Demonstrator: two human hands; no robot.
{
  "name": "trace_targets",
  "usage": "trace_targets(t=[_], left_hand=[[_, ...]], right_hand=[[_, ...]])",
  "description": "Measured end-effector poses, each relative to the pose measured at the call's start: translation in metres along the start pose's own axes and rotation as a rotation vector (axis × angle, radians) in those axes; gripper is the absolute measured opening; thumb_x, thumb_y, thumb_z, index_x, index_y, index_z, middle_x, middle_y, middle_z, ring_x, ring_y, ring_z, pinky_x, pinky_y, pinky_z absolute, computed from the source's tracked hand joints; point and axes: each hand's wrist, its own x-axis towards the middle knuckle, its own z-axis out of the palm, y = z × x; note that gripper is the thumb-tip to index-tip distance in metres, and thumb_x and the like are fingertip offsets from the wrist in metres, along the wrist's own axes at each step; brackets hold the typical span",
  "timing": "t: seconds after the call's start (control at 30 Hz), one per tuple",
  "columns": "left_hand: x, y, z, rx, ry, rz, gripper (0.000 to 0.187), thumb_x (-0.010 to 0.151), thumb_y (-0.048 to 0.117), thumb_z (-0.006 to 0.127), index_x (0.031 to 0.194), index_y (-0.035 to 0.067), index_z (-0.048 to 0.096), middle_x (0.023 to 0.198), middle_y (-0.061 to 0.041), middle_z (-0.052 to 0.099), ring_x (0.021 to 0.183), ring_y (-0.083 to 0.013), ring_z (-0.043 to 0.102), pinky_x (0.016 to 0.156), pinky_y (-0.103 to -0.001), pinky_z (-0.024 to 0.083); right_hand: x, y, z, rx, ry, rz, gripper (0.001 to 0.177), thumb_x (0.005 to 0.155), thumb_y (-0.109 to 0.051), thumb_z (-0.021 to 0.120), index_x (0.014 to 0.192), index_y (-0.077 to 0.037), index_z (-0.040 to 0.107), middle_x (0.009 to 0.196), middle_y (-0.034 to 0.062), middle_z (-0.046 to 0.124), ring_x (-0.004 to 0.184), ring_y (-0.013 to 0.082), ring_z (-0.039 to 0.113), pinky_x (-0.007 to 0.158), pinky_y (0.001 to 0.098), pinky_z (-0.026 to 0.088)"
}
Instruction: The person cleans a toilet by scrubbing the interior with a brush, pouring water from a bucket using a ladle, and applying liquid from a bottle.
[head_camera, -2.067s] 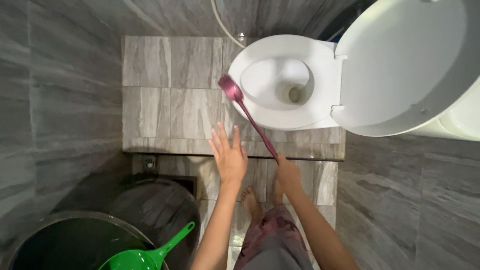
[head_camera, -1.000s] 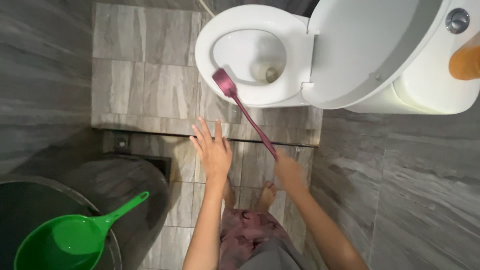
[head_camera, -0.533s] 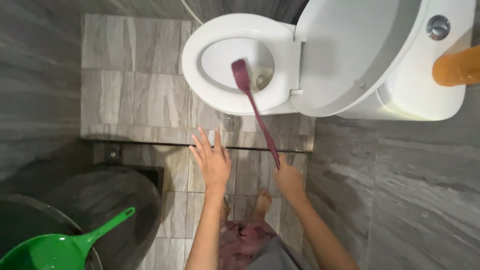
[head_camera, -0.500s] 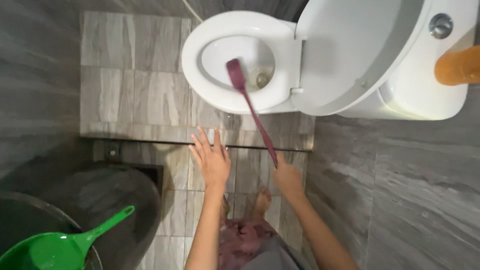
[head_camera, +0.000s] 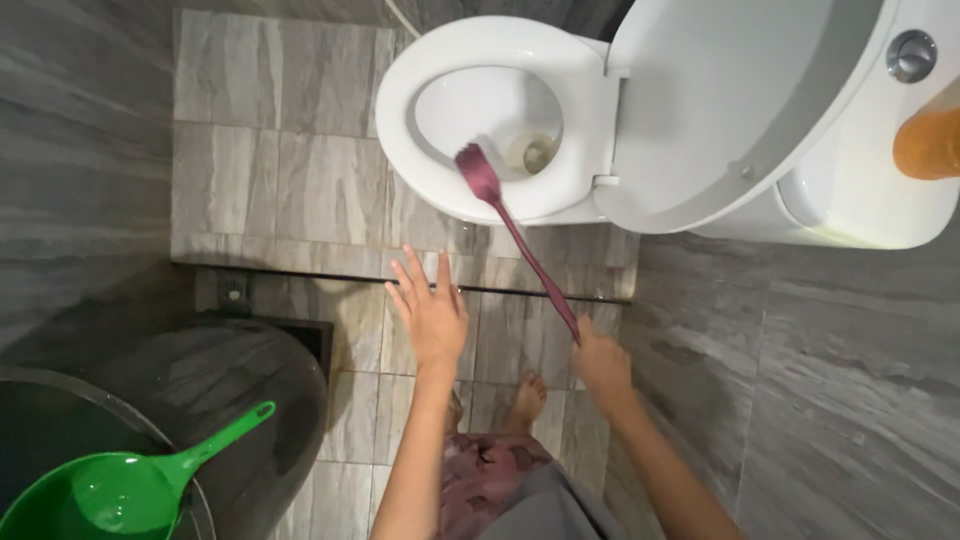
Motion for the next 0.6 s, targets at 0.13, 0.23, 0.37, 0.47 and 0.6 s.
trace_targets(t=[0.13,0.23,0.37,0.47,0.6], left_hand=[[-0.005,0.002,0.005,-0.001,0.014,0.006,0.069,0.102,0.021,0.069,0.169,0.017,0.053,0.185,-0.029,0.016,0.17,-0.0551,0.013,0.136,-0.069,0.01],[-0.007,0.006,0.007,-0.011,0.03,-0.001,0.069,0.102,0.022,0.07,0.169,0.017,0.052,0.185,-0.029,0.017,0.169,-0.0556,0.013,0.135,-0.07,0.009],[-0.023,0.002,-0.001,-0.015,0.017,-0.001,0.068,0.104,0.022,0.069,0.169,0.017,0.052,0.185,-0.03,0.017,0.169,-0.0572,0.013,0.136,-0.071,0.01],[-0.02,0.005,-0.004,-0.008,0.025,0.017,0.069,0.104,0.022,0.069,0.17,0.018,0.051,0.184,-0.03,0.017,0.168,-0.0571,0.014,0.135,-0.071,0.01],[-0.026,0.002,-0.002,-0.011,-0.033,0.013,0.071,0.101,0.019,0.068,0.17,0.02,0.051,0.185,-0.029,0.016,0.169,-0.0567,0.014,0.135,-0.071,0.01]], right_hand=[[0.038,-0.053,0.024,0.081,-0.012,-0.116,0.032,0.107,-0.03,0.059,0.137,-0.018,0.061,0.098,0.0275,0.079,0.095,0.0531,0.078,0.085,0.0684,0.06],[0.07,-0.087,0.039,0.11,0.054,-0.146,0.037,0.099,-0.029,0.064,0.133,-0.018,0.062,0.1,0.0286,0.079,0.097,0.054,0.077,0.086,0.0677,0.06],[0.039,-0.045,0.042,0.14,0.022,-0.101,0.034,0.104,-0.022,0.059,0.138,-0.017,0.06,0.1,0.0302,0.079,0.097,0.0554,0.076,0.086,0.0693,0.058],[0.008,-0.012,0.014,0.083,-0.035,-0.039,0.037,0.103,-0.028,0.062,0.138,-0.018,0.058,0.097,0.0301,0.079,0.096,0.0536,0.078,0.086,0.0675,0.059],[0.001,-0.04,0.006,0.131,-0.003,-0.073,0.049,0.098,-0.025,0.063,0.147,-0.022,0.057,0.095,0.03,0.078,0.093,0.0544,0.077,0.084,0.067,0.059]])
